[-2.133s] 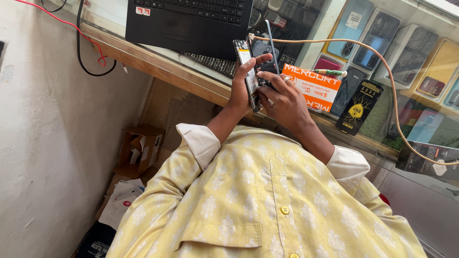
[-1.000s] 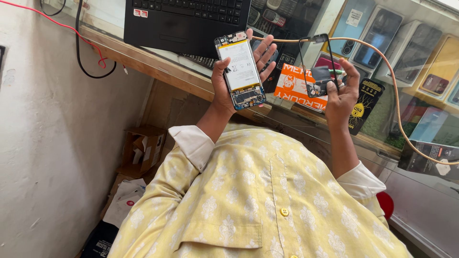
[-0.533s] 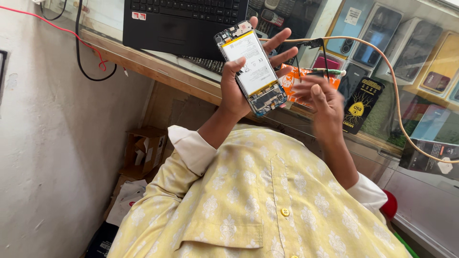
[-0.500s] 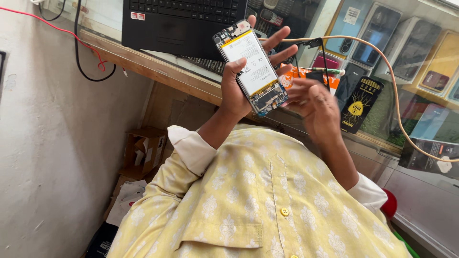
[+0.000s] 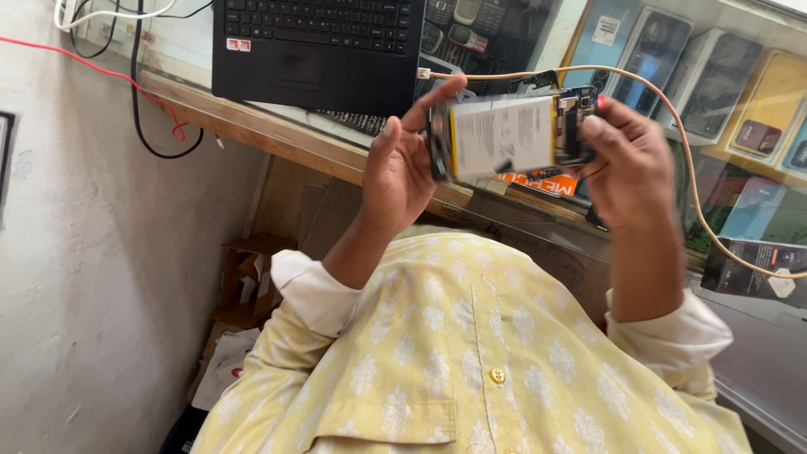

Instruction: The person disassembles a smartphone, removes the back cover and internal components, and uses a screwdriver to manipulate parts. The person then reassembles the phone by placing the back cover and securing it.

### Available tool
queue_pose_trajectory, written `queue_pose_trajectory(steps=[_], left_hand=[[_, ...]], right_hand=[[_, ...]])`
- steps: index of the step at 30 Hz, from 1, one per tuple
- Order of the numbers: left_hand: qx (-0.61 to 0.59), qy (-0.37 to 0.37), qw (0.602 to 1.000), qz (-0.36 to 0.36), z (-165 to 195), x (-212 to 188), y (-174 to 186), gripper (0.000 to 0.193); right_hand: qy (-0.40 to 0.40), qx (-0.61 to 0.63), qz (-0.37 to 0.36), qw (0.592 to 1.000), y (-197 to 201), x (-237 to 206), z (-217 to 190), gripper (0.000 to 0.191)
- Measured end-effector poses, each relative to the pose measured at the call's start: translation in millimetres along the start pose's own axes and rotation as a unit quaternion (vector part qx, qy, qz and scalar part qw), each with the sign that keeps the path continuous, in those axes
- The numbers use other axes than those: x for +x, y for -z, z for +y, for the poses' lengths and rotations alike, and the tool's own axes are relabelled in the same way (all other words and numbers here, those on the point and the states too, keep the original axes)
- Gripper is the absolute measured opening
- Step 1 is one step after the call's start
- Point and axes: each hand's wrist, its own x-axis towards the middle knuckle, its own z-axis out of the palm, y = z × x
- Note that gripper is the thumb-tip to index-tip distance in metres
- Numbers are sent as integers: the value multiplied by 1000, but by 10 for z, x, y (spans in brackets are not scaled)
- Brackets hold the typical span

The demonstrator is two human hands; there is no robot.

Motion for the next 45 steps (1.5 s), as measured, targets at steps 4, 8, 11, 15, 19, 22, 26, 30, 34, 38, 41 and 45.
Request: queue_pose_trajectory(steps=[4, 8, 11, 15, 19, 22, 26, 30, 34, 38, 41, 45], left_hand=[[234, 89, 967, -42, 7, 47, -47, 75], [309, 164, 935, -53, -231, 149, -130, 63], [349, 113, 930, -17, -367, 194, -172, 46], [458, -2, 888, 30, -394, 165, -209, 26], [505, -101, 854, 71, -407, 116, -292, 15], [597, -161, 779, 102, -433, 58, -371, 13], [637, -185, 739, 119, -482, 36, -439, 15], [626, -216, 744, 90, -513, 18, -444, 22], [638, -231, 730, 86, -528, -3, -427, 23], [641, -237, 726, 77, -525, -16, -417, 24], [640, -241, 725, 78, -528, -18, -418, 23], [632, -245, 731, 78, -543, -15, -417, 24]], right_hand=[[-91, -105, -17, 990, 102, 49, -326, 27], [-116, -255, -98, 955, -24, 176, -300, 29], [-78, -239, -88, 964, -166, 175, -261, 31], [-12, -154, -20, 988, -385, 57, -144, 37], [57, -73, 14, 996, -577, -89, 106, 29], [48, -21, 53, 997, -624, -157, 247, 25], [58, 25, 84, 994, -640, -161, 355, 22], [52, 54, 92, 993, -683, -168, 377, 18], [53, 54, 84, 994, -747, -160, 353, 21], [55, 61, 73, 994, -786, -142, 327, 22], [48, 89, 57, 993, -787, -142, 319, 23], [53, 78, 47, 994, -774, -147, 320, 24]])
